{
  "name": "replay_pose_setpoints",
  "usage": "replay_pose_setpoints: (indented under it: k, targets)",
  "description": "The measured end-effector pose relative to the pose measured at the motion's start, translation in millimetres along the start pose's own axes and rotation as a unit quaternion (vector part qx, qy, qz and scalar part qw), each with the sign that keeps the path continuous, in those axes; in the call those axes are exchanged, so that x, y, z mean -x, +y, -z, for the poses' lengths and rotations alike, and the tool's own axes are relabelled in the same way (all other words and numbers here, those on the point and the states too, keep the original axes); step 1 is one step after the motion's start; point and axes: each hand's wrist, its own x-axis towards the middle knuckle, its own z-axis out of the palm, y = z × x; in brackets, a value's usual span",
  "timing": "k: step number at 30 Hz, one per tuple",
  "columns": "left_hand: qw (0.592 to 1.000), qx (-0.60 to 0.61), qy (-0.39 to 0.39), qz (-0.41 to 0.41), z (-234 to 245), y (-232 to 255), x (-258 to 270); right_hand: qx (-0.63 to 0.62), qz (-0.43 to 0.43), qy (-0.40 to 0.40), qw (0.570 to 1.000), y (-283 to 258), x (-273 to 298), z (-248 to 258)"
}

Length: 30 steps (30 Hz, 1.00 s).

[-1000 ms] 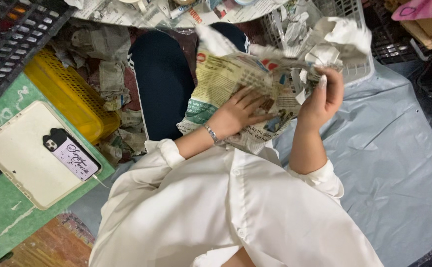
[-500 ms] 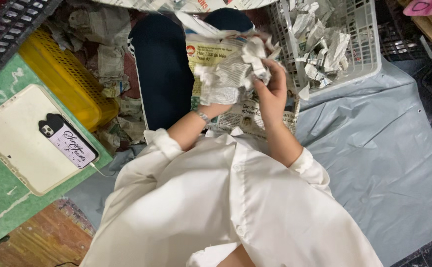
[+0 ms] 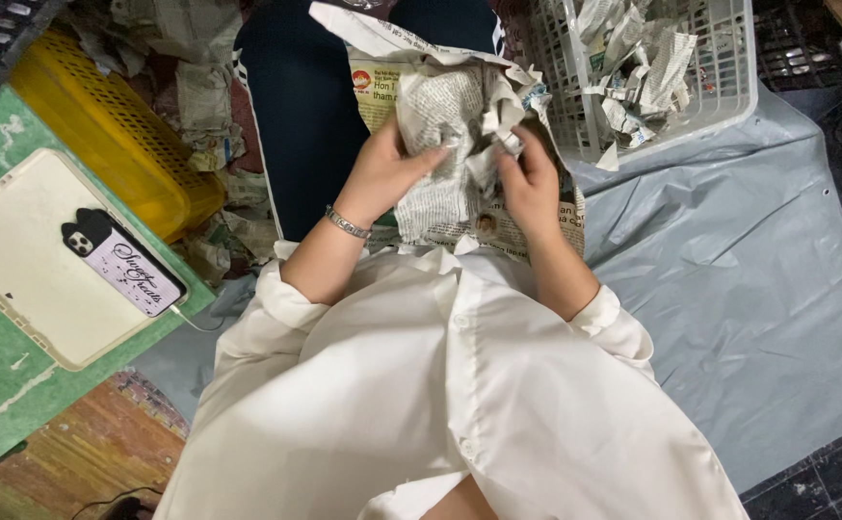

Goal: The person wraps various ceramic items, including cups and bowls, with newspaper. They fold the paper around each item and place the wrapped pieces into a white plastic basket. The process is repeated for multiple items throughout the clip.

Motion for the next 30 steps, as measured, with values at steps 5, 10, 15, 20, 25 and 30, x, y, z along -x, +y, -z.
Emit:
replay_pose_setpoints:
  k: [5,10,15,20,25,30]
  targets:
    - [0.998,-0.009,0.044,-0.04,13,12,-5,-0.23,-0.198,0.089,0.949,18,-12,17]
    - [0.965,-0.258,0.035,-0.029,40,30,-15,-0.391,-0.213,0.086,0.891,21,-13,38]
    - [0.883,-0.423,0.159,-0.124,26,66,-11,-0.299,-0.254,0.09,0.915,40,-10,43]
    - [0.685,-0.623,0.237,-0.294,-29,86,23,-0.177,-0.123,0.061,0.974,63,0,32]
    - [0.726,-0.621,-0.09,-0.282,-52,68,16,-0.231,-0.171,0.027,0.957,67,1,40]
    - [0.736,-0.624,-0.115,-0.235,-57,35,-2,-0.201,-0.168,-0.015,0.965,45,0,58]
